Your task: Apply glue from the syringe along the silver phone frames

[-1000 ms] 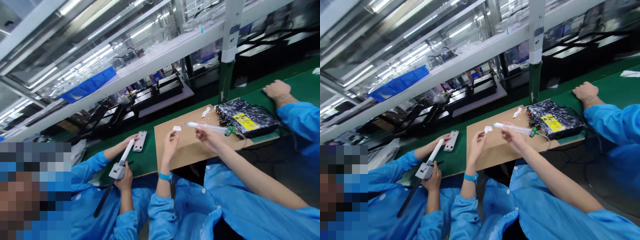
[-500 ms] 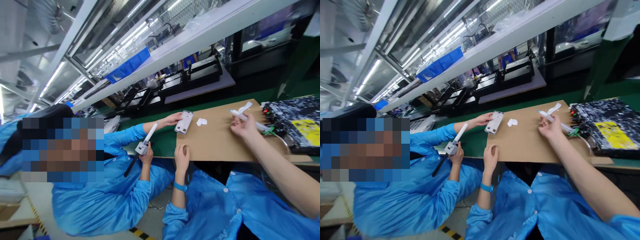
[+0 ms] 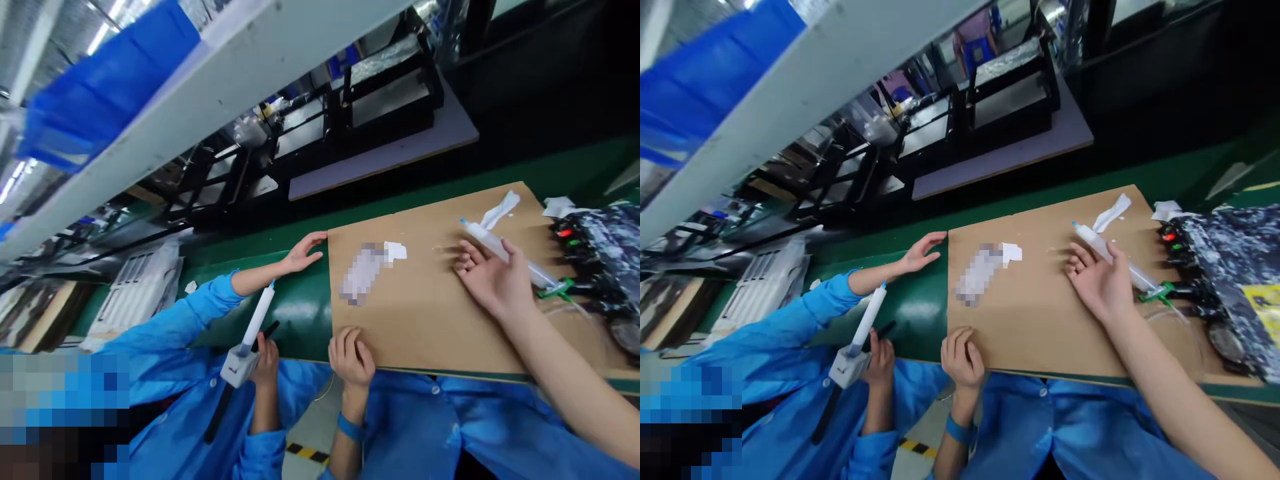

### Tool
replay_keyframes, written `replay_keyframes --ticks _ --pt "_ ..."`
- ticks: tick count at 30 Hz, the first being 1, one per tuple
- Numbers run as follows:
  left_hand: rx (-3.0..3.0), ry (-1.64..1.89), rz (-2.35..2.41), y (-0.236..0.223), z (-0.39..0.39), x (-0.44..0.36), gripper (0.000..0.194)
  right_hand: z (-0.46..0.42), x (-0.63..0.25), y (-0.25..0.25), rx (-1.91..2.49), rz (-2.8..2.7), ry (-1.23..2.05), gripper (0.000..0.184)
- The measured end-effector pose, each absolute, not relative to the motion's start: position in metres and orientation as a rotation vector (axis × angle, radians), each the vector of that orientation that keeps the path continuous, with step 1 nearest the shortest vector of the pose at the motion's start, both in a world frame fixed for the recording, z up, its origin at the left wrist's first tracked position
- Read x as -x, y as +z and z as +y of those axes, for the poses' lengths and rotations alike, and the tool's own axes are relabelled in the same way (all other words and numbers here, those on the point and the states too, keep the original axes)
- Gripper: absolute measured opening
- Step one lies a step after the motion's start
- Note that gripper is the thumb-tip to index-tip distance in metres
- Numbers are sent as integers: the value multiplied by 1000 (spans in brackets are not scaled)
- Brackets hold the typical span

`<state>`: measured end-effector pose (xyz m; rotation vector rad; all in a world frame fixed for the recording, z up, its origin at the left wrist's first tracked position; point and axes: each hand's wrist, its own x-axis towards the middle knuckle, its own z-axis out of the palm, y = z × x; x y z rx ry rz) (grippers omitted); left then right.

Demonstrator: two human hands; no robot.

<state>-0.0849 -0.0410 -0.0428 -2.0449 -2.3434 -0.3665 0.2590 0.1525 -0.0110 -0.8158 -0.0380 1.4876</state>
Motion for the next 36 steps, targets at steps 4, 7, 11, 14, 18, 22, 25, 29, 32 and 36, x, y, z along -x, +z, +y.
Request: replay_keyframes --ticks 4,7,11,14,18,22,25,29,32,36 --pt "2028 -216 -2467 -36 -46 79 54 148 -264 -10 840 -48 1527 45" --pt "2026 -196 -2559 -19 -39 70 57 146 -263 -7 850 -58 1559 45" --pt "2059 -217 -2599 13 -29 61 60 148 -260 -3 885 -82 1593 48" --pt "2165 -274 -2567 37 -23 56 52 151 -256 5 1045 -240 1546 52" --pt "2102 -290 -2697 57 -12 45 50 157 -241 24 1387 -616 1389 55" --pt "1944 -310 -2875 67 16 35 65 175 -218 47 1568 -960 1304 46" --pt "1895 -338 -2948 73 50 33 87 189 -216 67 1697 -1248 1227 44" --pt "1964 -363 -2963 76 93 36 93 180 -246 87 1951 -1414 984 57" --pt "2012 -363 -2950 71 103 41 89 158 -279 86 2226 -1567 782 55" --pt "1911 -400 -2924 63 77 46 92 147 -318 67 2202 -1737 747 30"
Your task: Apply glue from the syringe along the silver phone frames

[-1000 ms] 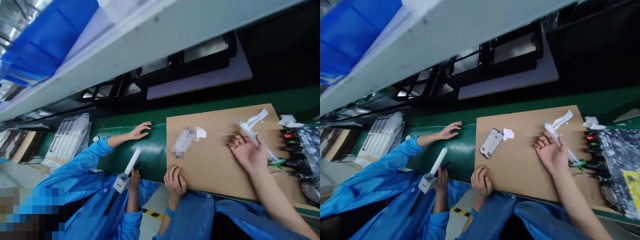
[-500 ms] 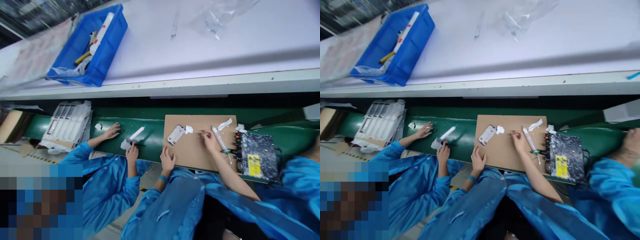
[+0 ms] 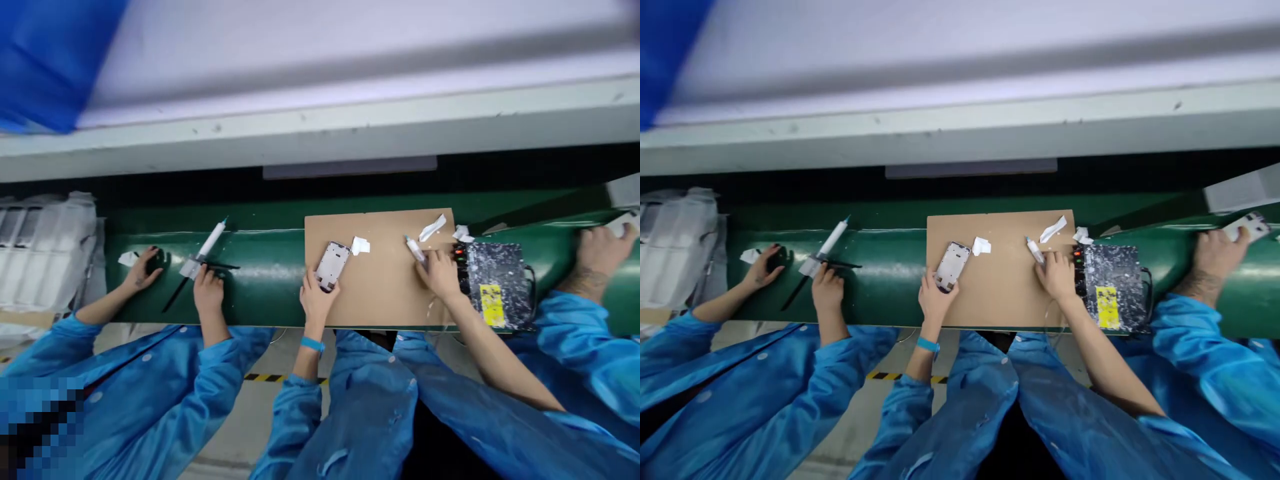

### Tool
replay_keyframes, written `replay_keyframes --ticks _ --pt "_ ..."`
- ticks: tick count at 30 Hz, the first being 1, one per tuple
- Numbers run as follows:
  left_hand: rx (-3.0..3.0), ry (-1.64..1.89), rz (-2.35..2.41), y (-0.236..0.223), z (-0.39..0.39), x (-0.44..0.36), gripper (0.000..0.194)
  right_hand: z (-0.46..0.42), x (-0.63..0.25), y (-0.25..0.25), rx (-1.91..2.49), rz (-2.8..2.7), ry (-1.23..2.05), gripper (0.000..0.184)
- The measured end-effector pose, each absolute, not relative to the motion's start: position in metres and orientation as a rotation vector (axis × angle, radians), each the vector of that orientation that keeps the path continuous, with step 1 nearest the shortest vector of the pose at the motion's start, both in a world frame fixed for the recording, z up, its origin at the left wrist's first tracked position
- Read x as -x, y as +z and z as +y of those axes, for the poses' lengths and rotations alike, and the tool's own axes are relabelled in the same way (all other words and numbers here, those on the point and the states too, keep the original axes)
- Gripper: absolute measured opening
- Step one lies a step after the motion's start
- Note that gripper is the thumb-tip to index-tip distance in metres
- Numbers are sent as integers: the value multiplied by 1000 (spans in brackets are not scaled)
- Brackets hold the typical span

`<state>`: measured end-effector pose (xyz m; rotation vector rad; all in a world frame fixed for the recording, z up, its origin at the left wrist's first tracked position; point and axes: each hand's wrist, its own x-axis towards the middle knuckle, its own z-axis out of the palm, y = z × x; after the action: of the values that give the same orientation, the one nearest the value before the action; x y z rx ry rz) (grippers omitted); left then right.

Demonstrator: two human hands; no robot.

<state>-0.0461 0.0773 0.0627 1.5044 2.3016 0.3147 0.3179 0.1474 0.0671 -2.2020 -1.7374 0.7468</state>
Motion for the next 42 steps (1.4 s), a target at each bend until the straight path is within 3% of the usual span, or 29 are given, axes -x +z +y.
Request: replay_keyframes --ticks 2,5,9,13,18,21,24,26,30,39,42 --pt "-1549 368 2342 61 58 41 93 150 -331 60 1982 -1603 904 38" --pt "-1733 328 2291 59 36 23 97 151 -337 64 1638 -1349 1110 66" --pt "-2042 141 2155 52 25 -5 107 141 -327 81 1316 -1119 1120 40" --pt "-2192 143 1914 49 25 -13 123 122 -320 84 1116 -1031 993 31" --pt "-2179 122 1748 53 70 3 87 112 -329 72 1004 -1203 606 51" --pt "-2186 222 1688 52 117 7 63 133 -332 63 945 -1027 375 27" --pt "-2171 410 1666 48 156 6 35 161 -316 56 907 -824 585 47" --pt "-2157 512 1688 45 169 8 24 171 -297 49 953 -838 907 46" --pt "-2158 609 1579 38 175 16 21 172 -259 28 1041 -934 1316 61" --pt "-2314 554 1276 26 178 20 11 178 -244 3 1116 -1206 1223 46" --pt "-2374 534 1242 23 176 21 29 173 -249 6 1151 -1322 1218 46"
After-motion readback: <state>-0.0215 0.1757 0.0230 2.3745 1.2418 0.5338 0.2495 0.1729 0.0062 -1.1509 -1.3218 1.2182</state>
